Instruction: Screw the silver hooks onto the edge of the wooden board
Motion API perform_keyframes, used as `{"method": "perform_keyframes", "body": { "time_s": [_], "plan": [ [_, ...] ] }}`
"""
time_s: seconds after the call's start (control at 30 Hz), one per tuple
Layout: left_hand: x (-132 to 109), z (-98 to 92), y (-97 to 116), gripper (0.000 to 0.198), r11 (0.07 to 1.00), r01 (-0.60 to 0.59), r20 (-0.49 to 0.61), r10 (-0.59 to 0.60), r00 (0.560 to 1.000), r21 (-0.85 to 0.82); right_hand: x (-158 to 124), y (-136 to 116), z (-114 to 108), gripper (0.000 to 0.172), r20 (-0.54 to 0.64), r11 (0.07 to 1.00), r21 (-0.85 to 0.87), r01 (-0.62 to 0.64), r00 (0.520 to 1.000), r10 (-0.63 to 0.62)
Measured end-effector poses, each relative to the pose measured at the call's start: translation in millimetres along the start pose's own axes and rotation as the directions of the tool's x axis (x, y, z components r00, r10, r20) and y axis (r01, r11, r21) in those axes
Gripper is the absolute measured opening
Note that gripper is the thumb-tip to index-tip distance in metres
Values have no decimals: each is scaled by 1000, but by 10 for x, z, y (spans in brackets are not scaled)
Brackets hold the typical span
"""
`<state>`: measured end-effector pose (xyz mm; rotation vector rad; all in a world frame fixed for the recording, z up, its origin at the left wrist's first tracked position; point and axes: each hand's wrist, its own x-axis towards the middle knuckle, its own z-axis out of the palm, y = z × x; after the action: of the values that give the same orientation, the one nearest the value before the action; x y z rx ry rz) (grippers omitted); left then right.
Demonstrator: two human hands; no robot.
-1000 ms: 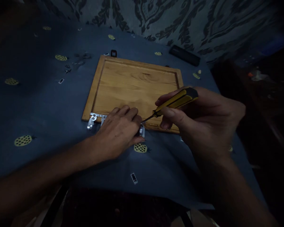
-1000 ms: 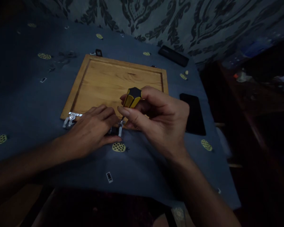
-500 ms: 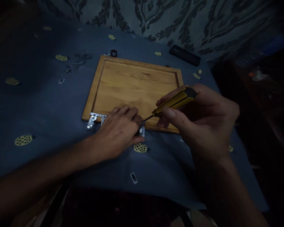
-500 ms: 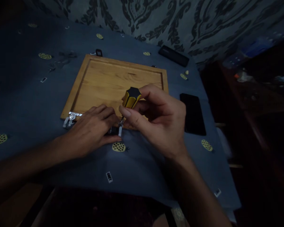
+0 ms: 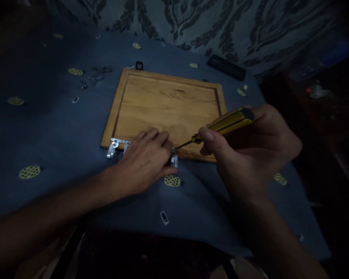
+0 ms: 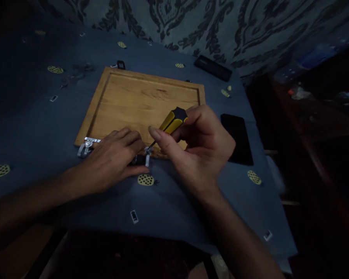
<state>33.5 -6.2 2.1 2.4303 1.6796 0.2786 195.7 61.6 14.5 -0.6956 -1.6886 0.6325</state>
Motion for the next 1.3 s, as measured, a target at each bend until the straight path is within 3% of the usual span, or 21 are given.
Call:
{"method": "perform_keyframes", "body": {
  "time_s": [0.2, 0.47, 0.67, 0.97, 1.1, 1.2, 1.3],
  "plan": [
    [-4, 15, -6, 44, 1000, 4, 6, -4, 1000, -6, -20, -49, -23, 21, -118, 976, -101, 193, 972, -205],
    [-3, 19, -3, 43, 1000, 4, -6, -4, 1000, 11, -34, 11, -59, 23, -54, 983, -104, 151, 986, -157],
    [-2, -4, -1, 42, 1000, 4, -3, -4, 1000, 0, -57, -41, -38, 26, -34, 993, -110, 38, 999, -42],
    [12, -44, 20, 41, 1000, 16, 36, -16, 999, -5, -31, -29, -26, 28, -20, 999, 6, 32, 999, -32],
    [21, -58, 23, 42, 999, 25, 73, -24, 997, -23, 23, -47, -120, 33, 152, 997, 67, -40, 988, 29],
    [17, -42, 15, 41, 999, 19, 54, -18, 998, -29, 63, -58, -207, 17, 339, 993, 80, -84, 939, 53],
    [9, -29, 8, 40, 999, 18, 49, -16, 999, -29, 70, -51, -232, 15, 343, 994, 81, -67, 939, 35]
  ]
}}
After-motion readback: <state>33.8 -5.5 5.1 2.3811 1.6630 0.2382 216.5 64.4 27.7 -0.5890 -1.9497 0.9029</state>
